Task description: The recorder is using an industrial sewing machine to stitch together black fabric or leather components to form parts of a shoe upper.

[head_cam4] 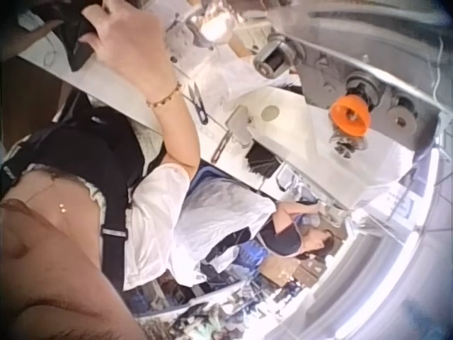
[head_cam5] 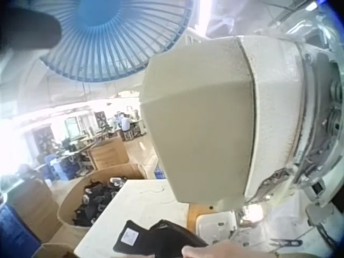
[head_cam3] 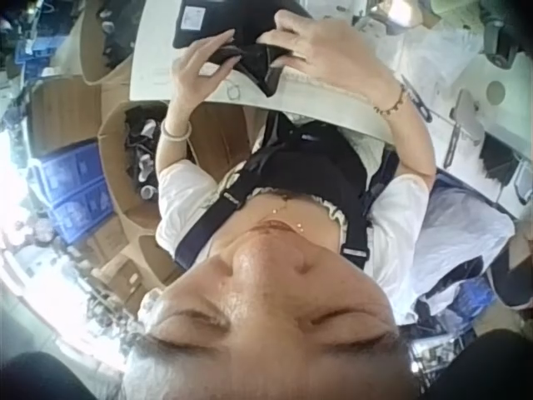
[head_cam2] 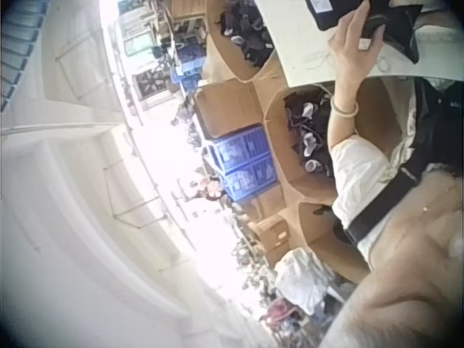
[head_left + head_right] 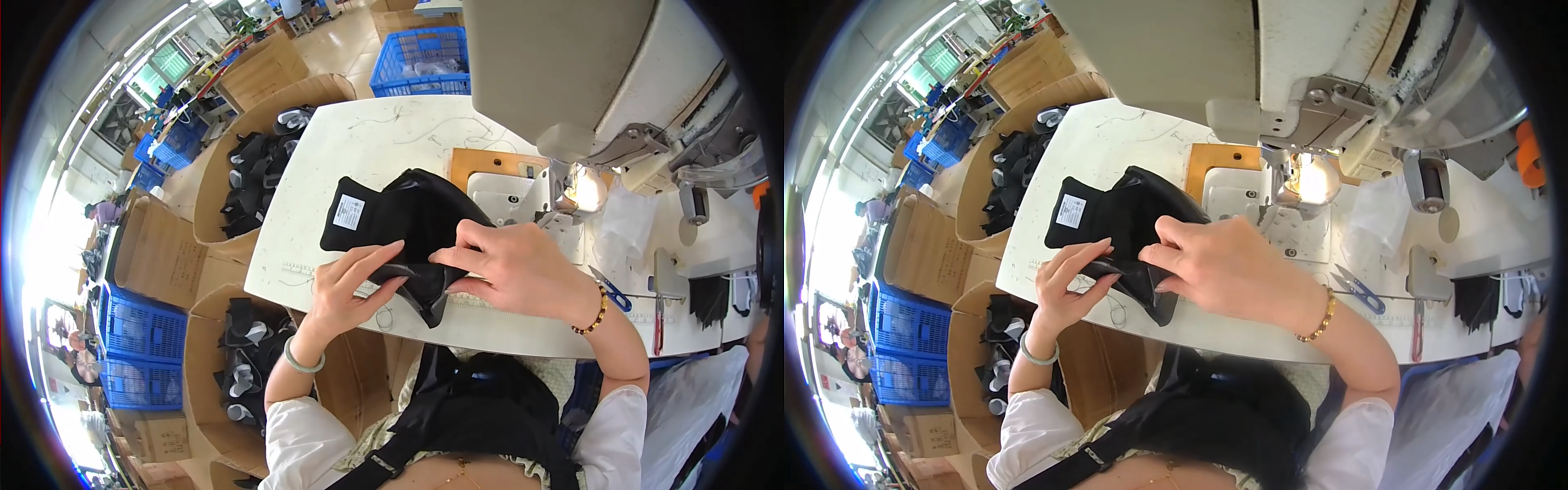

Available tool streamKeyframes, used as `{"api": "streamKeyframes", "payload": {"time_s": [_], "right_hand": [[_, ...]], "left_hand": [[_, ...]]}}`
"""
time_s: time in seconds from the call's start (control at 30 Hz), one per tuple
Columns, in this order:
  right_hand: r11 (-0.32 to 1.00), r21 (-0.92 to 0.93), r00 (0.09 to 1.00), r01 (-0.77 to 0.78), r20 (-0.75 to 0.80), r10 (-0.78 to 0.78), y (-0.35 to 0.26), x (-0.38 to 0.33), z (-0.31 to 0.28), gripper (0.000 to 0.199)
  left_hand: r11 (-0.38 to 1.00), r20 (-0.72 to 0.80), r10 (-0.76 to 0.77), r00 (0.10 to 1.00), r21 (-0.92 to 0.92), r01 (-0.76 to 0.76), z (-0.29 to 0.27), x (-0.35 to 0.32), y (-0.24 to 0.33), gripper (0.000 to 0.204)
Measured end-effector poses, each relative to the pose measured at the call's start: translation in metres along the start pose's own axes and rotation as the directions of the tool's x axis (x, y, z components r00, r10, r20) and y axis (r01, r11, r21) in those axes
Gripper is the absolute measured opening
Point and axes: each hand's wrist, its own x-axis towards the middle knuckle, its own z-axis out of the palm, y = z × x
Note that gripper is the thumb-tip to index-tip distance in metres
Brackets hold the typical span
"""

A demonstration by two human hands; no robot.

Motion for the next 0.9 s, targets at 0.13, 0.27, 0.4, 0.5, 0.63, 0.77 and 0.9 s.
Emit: {"api": "streamKeyframes", "payload": {"time_s": [0.13, 0.27, 0.4, 0.5, 0.63, 0.77, 0.9], "right_hand": [[0.986, -0.127, 0.978, 0.111, -0.162, -0.131, -0.006, 0.010, 0.002, 0.045], [0.963, 0.264, 0.998, 0.042, -0.054, -0.029, -0.005, 0.010, 0.008, 0.036], [0.942, 0.322, 0.996, 0.093, -0.018, -0.092, 0.000, 0.012, 0.009, 0.035], [0.925, 0.374, 0.996, 0.069, 0.019, -0.082, 0.002, 0.013, 0.007, 0.031], [0.890, 0.456, 0.997, 0.012, 0.063, -0.046, 0.007, 0.014, 0.010, 0.023], [0.887, 0.462, 0.994, 0.003, 0.095, -0.053, 0.010, 0.018, 0.009, 0.022], [0.918, 0.394, 0.984, -0.040, 0.177, -0.033, 0.007, 0.022, 0.003, 0.022]], "left_hand": [[0.977, -0.037, 0.205, 0.978, 0.064, -0.203, -0.002, -0.003, -0.004, 0.041], [0.951, -0.042, 0.308, 0.950, 0.016, -0.308, -0.002, -0.008, -0.009, 0.040], [0.964, -0.049, 0.264, 0.963, 0.036, -0.262, -0.008, -0.013, -0.014, 0.038], [0.966, -0.029, 0.259, 0.966, 0.035, -0.258, -0.009, -0.014, -0.013, 0.037], [0.968, -0.002, 0.251, 0.968, 0.028, -0.251, -0.008, -0.015, -0.014, 0.036], [0.981, 0.036, 0.195, 0.980, -0.024, -0.194, -0.009, -0.011, -0.011, 0.031], [0.985, 0.091, 0.078, 0.993, -0.162, -0.063, -0.012, 0.000, -0.013, 0.024]]}}
